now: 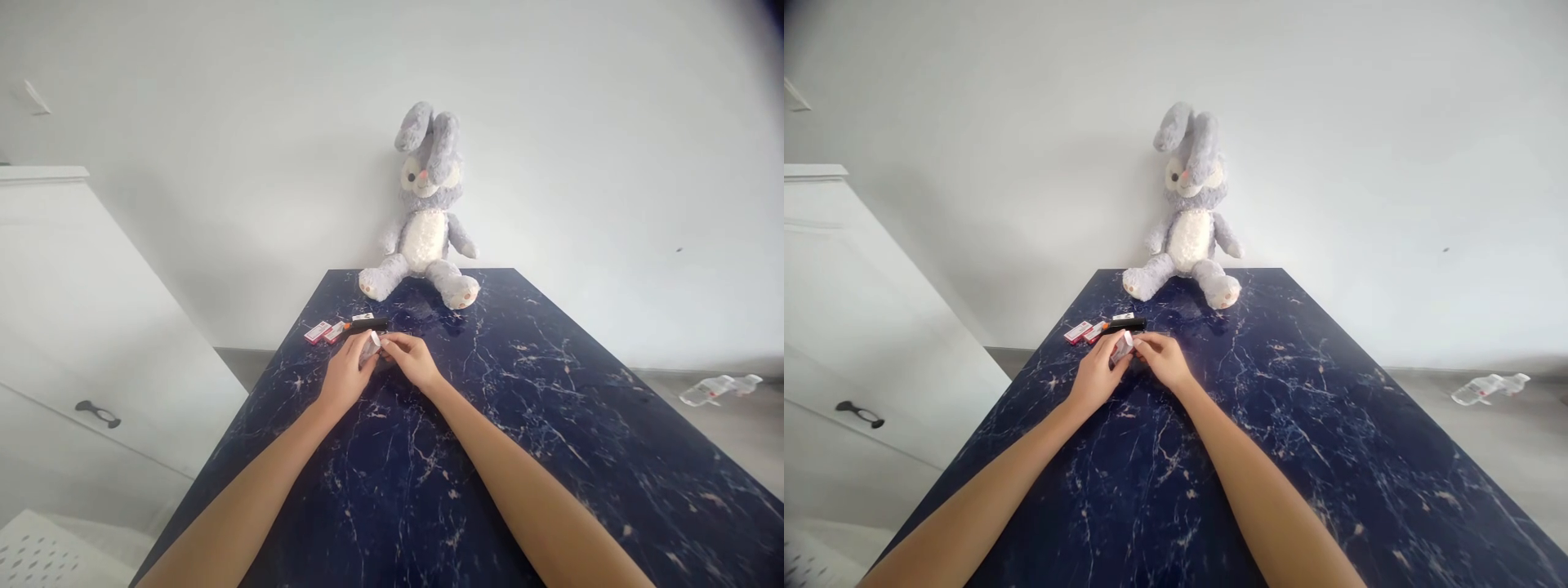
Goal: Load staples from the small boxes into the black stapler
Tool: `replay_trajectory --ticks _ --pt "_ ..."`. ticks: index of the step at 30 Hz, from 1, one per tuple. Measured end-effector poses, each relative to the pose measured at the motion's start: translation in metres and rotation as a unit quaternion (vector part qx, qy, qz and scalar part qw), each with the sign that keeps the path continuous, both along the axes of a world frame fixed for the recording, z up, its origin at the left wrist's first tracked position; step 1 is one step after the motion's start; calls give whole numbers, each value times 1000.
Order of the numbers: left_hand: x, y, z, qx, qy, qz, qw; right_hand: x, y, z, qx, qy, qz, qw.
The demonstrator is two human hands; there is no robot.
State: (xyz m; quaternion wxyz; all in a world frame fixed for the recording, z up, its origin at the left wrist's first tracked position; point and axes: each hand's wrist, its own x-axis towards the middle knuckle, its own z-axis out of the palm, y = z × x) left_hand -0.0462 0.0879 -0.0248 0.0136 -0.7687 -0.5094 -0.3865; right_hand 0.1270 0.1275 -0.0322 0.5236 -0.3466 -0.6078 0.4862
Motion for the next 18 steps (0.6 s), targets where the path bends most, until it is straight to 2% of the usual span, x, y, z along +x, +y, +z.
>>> replay_trajectory --ticks 5,12,18 --pt "1 -1 1 17 33 0 999 -2 -3 -4 48 -45 -36 997" --pt "4 -3 2 20 62 4 998 0 -1 -7 23 -52 -61 997" --pt "0 0 -4 28 76 14 997 -1 -8 1 132 -145 -78 977"
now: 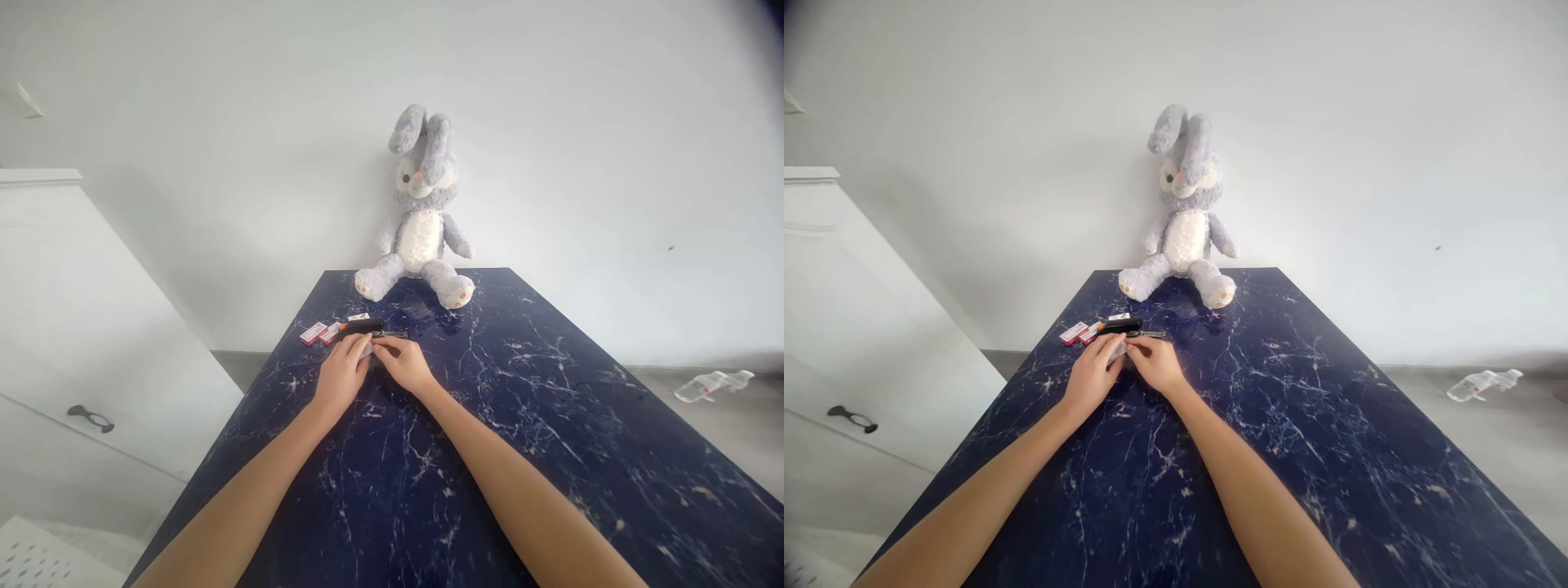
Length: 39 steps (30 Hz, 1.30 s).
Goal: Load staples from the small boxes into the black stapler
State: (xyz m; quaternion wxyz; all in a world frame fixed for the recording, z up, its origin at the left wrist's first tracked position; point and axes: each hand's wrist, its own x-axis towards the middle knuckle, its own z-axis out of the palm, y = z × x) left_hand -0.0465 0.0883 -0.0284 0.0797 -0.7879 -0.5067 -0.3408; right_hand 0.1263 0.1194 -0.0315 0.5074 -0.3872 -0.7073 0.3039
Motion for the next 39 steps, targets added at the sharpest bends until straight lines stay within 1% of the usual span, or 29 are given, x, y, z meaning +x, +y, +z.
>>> replay_trajectory --ticks 5,7,9,12,14,15,17,19,22,25,27,29,33,39 --pt "2 -2 3 -17 19 38 999 -2 -2 1 29 -41 21 999" --pt "3 -3 6 -24 30 55 998 -1 -2 1 44 -43 -4 998" --pt "2 -3 8 -26 42 78 996 0 -2 0 56 -31 -82 995" --pt "-5 0 8 -19 65 120 991 3 0 -3 33 -24 -231 972" --pt "-11 3 6 0 78 153 985 4 2 -7 -8 -48 -293 955" --pt "-15 5 5 11 81 169 982 4 3 -9 -26 -65 -307 949" --pt "-21 10 2 24 79 194 977 3 5 -12 -43 -100 -302 947" --pt "-27 17 -1 13 66 195 978 1 4 -14 -38 -127 -278 951" --pt "-34 28 -7 -43 41 166 984 0 2 -12 -41 -151 -241 958" --pt "-38 37 -12 -104 30 138 985 1 0 -8 -64 -157 -196 966" --pt "-39 40 -13 -112 28 133 984 2 1 -7 -78 -148 -170 971" --pt "-40 41 -14 -101 30 132 986 4 3 -6 -96 -127 -156 975" --pt "-41 42 -13 -89 31 126 988 8 10 -8 -138 -68 -155 976" --pt "-40 38 -10 -69 19 115 991 12 12 -6 -168 -3 -130 977"
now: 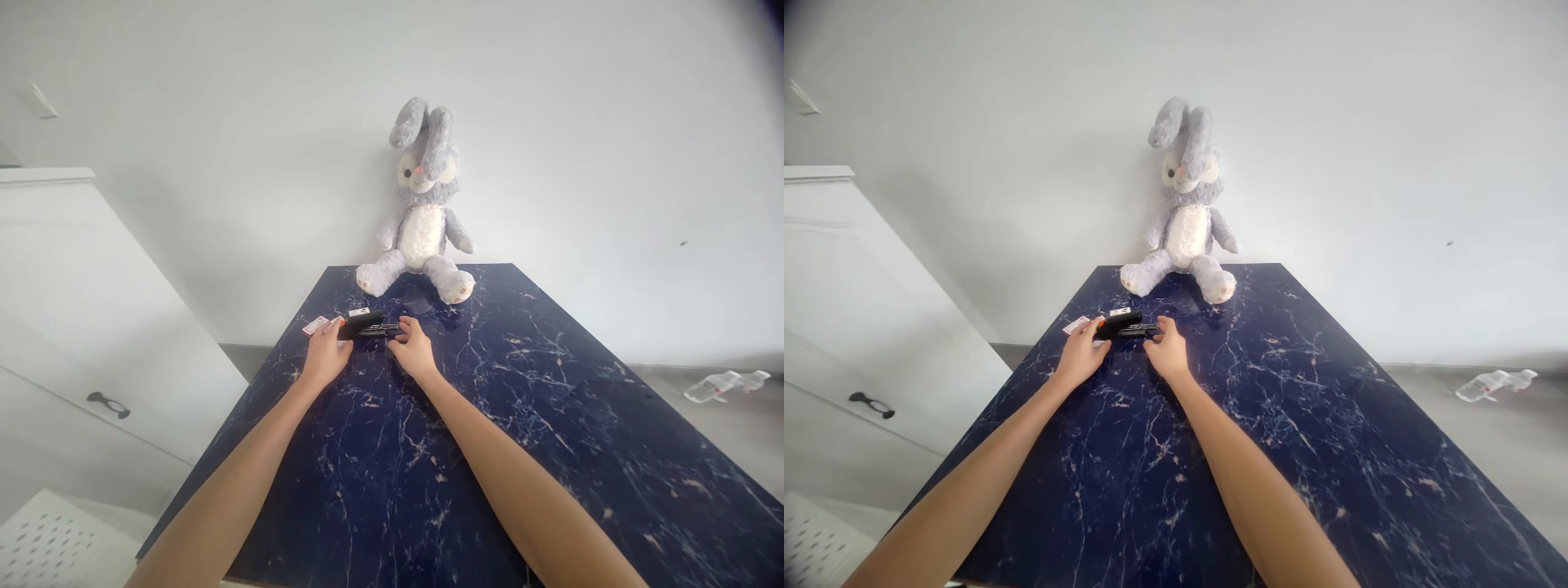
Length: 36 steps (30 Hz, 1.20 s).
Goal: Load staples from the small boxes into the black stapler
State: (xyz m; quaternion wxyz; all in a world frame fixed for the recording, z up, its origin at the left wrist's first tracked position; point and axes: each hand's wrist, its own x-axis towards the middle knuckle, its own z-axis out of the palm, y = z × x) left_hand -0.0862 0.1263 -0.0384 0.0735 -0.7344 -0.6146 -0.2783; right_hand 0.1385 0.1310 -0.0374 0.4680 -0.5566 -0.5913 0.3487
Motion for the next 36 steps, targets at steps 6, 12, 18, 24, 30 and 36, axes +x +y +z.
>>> replay_trajectory --ticks 6,12,18,24,30,36 --pt "5 -9 4 -11 -17 -20 1000 1 4 -5 8 31 60 998" --pt "19 -17 6 -34 -30 -30 999 1 7 -11 13 63 37 997" --pt "20 -13 1 14 -72 -11 997 -2 6 -10 9 52 -5 999" --pt "11 -1 6 94 -171 9 981 0 5 -9 7 41 -21 999" --pt "6 54 24 25 -150 2 988 0 1 0 4 18 -19 1000" --pt "17 61 37 -101 -60 -70 991 0 -1 0 23 -57 10 998"
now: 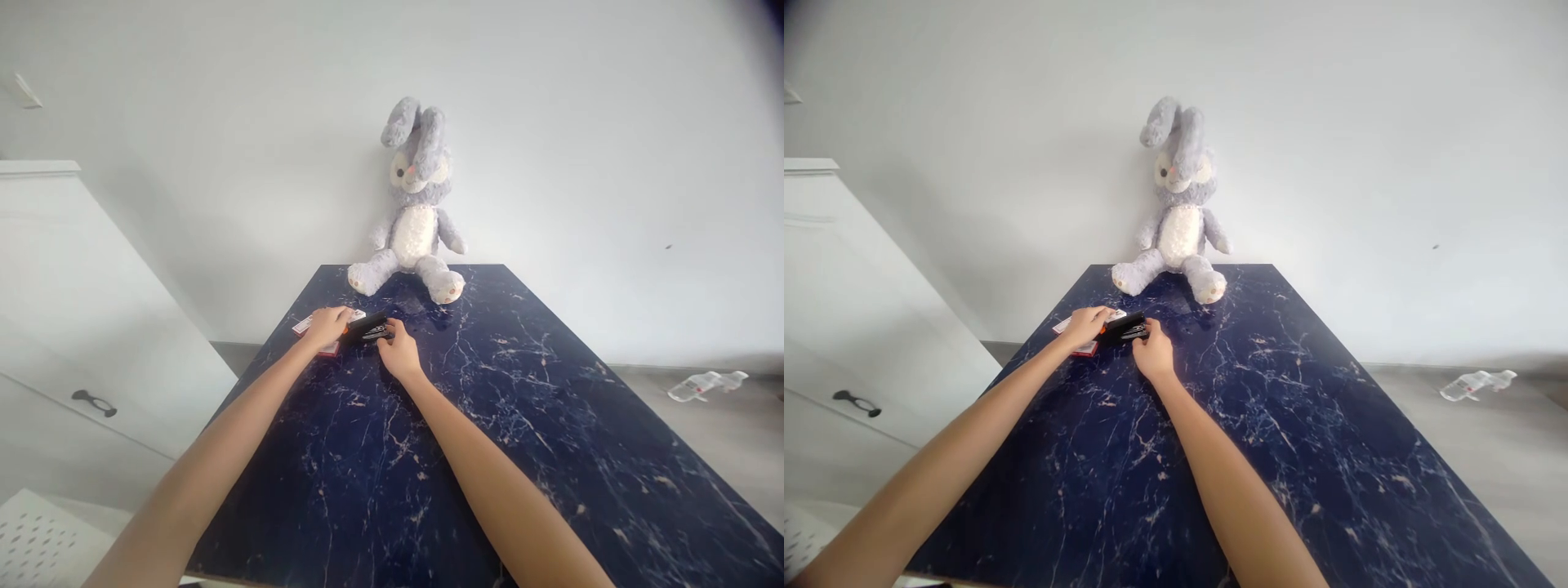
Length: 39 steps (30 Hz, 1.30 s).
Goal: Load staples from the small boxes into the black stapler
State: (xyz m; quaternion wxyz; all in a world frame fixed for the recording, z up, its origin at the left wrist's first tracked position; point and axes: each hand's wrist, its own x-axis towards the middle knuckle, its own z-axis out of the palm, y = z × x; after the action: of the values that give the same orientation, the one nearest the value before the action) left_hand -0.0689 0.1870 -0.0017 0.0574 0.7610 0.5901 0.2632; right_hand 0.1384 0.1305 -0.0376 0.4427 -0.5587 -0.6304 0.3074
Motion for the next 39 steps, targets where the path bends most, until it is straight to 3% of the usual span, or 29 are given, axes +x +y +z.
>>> replay_trajectory --ticks 5,8,10,12,14,16,19,24,31,35,39 --pt "-6 -48 -3 2 -3 -9 1000 -1 -1 1 2 -15 0 1000" --pt "-24 -70 -8 83 7 1 997 -1 -3 4 -4 -22 8 1000" --pt "-41 -72 -12 154 15 48 987 -1 -4 5 -5 -25 11 1000" --pt "-58 -67 -16 172 33 91 980 -1 -3 5 1 -22 5 1000" --pt "-69 -58 -20 128 64 108 984 -1 -2 3 2 -16 -3 1000" --pt "-73 -52 -25 60 96 77 991 -1 -1 0 5 -16 -2 1000" --pt "-67 -52 -31 33 119 16 992 -2 -1 -3 18 -31 4 999" --pt "-51 -44 -29 72 75 35 994 -1 -1 -1 27 -35 4 999" --pt "-13 0 -4 -96 -14 -74 993 -2 -1 -4 45 -39 8 998" --pt "-2 -23 -3 -89 -36 -72 993 -3 -5 -2 61 -58 19 996" --pt "-22 -69 -10 -29 12 -91 995 -4 -12 6 73 -108 82 988"
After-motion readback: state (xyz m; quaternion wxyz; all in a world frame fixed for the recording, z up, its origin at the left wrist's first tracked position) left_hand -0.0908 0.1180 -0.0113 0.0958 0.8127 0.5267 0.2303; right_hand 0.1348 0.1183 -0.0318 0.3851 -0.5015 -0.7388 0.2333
